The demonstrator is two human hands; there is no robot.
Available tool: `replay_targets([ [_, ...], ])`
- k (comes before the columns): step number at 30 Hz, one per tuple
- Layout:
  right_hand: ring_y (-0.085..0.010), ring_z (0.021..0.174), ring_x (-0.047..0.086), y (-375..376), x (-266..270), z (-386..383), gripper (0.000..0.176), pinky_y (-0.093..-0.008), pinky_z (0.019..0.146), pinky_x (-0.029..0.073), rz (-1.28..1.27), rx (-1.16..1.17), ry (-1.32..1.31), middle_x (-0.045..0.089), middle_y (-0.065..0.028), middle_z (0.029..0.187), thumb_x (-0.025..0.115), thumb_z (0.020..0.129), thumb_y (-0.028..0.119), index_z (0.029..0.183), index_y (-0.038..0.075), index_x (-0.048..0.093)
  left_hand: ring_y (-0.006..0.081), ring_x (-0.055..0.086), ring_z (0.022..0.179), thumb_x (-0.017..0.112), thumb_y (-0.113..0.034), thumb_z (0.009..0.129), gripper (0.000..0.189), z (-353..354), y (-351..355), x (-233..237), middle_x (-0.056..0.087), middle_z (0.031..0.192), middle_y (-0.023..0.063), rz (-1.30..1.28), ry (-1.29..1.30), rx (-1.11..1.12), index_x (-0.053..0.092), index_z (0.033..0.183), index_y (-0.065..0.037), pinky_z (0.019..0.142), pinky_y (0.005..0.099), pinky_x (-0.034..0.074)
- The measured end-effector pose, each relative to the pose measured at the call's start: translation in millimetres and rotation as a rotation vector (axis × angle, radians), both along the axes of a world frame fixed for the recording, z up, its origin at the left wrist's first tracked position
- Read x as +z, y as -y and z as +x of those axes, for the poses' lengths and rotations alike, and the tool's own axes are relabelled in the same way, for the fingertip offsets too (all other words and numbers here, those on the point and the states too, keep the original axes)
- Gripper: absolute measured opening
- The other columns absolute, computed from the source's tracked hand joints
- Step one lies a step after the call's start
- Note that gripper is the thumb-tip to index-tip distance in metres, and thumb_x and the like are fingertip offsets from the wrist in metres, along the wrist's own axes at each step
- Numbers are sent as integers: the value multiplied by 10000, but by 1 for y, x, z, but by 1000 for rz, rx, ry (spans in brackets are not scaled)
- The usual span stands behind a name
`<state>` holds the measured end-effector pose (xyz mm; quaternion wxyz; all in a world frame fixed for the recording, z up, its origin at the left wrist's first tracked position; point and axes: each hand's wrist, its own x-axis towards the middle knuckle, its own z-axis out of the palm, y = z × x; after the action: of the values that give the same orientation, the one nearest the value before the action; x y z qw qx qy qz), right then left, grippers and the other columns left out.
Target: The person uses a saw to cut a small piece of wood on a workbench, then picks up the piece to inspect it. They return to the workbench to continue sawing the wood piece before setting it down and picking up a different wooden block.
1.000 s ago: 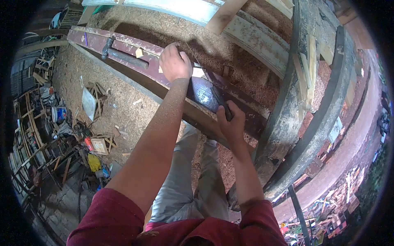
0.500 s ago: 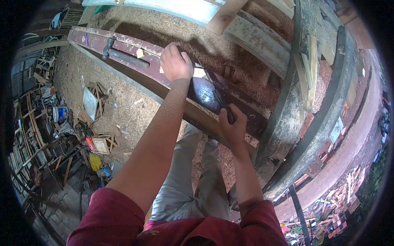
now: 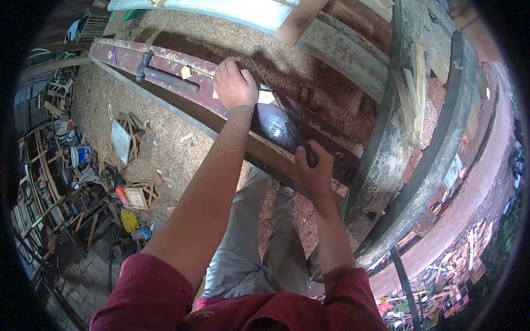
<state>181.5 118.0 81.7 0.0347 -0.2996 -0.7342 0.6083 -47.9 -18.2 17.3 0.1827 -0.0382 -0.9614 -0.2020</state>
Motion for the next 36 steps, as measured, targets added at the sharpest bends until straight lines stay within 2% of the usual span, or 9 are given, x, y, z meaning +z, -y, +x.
replay_targets([
  [2, -50, 790, 601, -4, -5, 11, 265, -240, 667, 480, -83, 28, 48, 684, -8, 878, 713, 1010, 141, 1132, -92, 685, 379, 568, 1227, 611, -177, 898, 364, -1, 1, 0, 626, 1259, 171, -12, 17, 3, 607, 1223, -15, 1084, 500, 405],
  [5, -58, 808, 614, -4, -1, -6, 281, -242, 691, 496, 159, 95, 31, 693, -16, 901, 724, 1010, 141, 1162, -92, 683, 381, 570, 1221, 611, -178, 899, 363, 1, 0, 0, 626, 1255, 174, -13, 16, 12, 608, 1222, -14, 1077, 501, 409],
  [8, -35, 711, 466, 0, 0, -3, 214, -267, 590, 391, 60, -8, -69, 545, 37, 716, 708, 988, 138, 879, -25, 623, 382, 570, 1219, 613, -181, 899, 368, 0, 0, -3, 626, 1254, 174, -12, 6, 9, 606, 1226, -13, 1074, 501, 411],
  [16, -34, 730, 468, -6, 22, 3, 218, -263, 610, 394, 103, 28, -35, 539, 30, 729, 701, 1000, 154, 899, -29, 637, 371, 570, 1226, 620, -194, 896, 384, 0, 0, 1, 627, 1257, 170, -29, 38, 15, 608, 1234, -14, 1072, 498, 413],
  [20, -42, 735, 476, -12, 16, 18, 232, -266, 615, 404, -37, 29, 58, 559, 21, 742, 710, 1000, 164, 907, -38, 642, 370, 569, 1230, 615, -195, 898, 384, -1, 0, -1, 626, 1266, 168, -21, 11, 10, 609, 1237, -14, 1072, 497, 413],
  [23, -44, 734, 479, -1, 8, 9, 232, -270, 615, 411, 129, -58, -128, 568, 15, 743, 722, 991, 161, 913, -43, 644, 371, 569, 1233, 611, -192, 900, 381, 1, 0, -2, 627, 1272, 168, -37, 17, 15, 611, 1236, -14, 1071, 498, 414],
  [26, -45, 727, 480, -6, 12, 3, 227, -277, 608, 415, 133, 2, -74, 560, 13, 722, 735, 976, 153, 915, -46, 644, 371, 569, 1231, 607, -189, 903, 379, -1, 0, -3, 629, 1268, 168, -42, 15, 22, 611, 1238, -14, 1071, 496, 414],
  [32, -45, 705, 462, -8, 17, 13, 224, -273, 592, 398, 2, 8, 5, 522, 13, 694, 730, 970, 139, 877, -32, 619, 370, 571, 1231, 607, -192, 907, 378, 1, 0, -2, 633, 1265, 169, -56, 30, 19, 611, 1242, -17, 1079, 497, 408],
  [36, -43, 704, 468, -10, 12, -7, 226, -267, 588, 392, 183, 90, -38, 537, 11, 700, 726, 971, 140, 864, -23, 611, 367, 568, 1244, 614, -203, 909, 387, -1, -1, 1, 629, 1289, 167, -45, 37, 14, 608, 1250, -19, 1092, 500, 401],
])
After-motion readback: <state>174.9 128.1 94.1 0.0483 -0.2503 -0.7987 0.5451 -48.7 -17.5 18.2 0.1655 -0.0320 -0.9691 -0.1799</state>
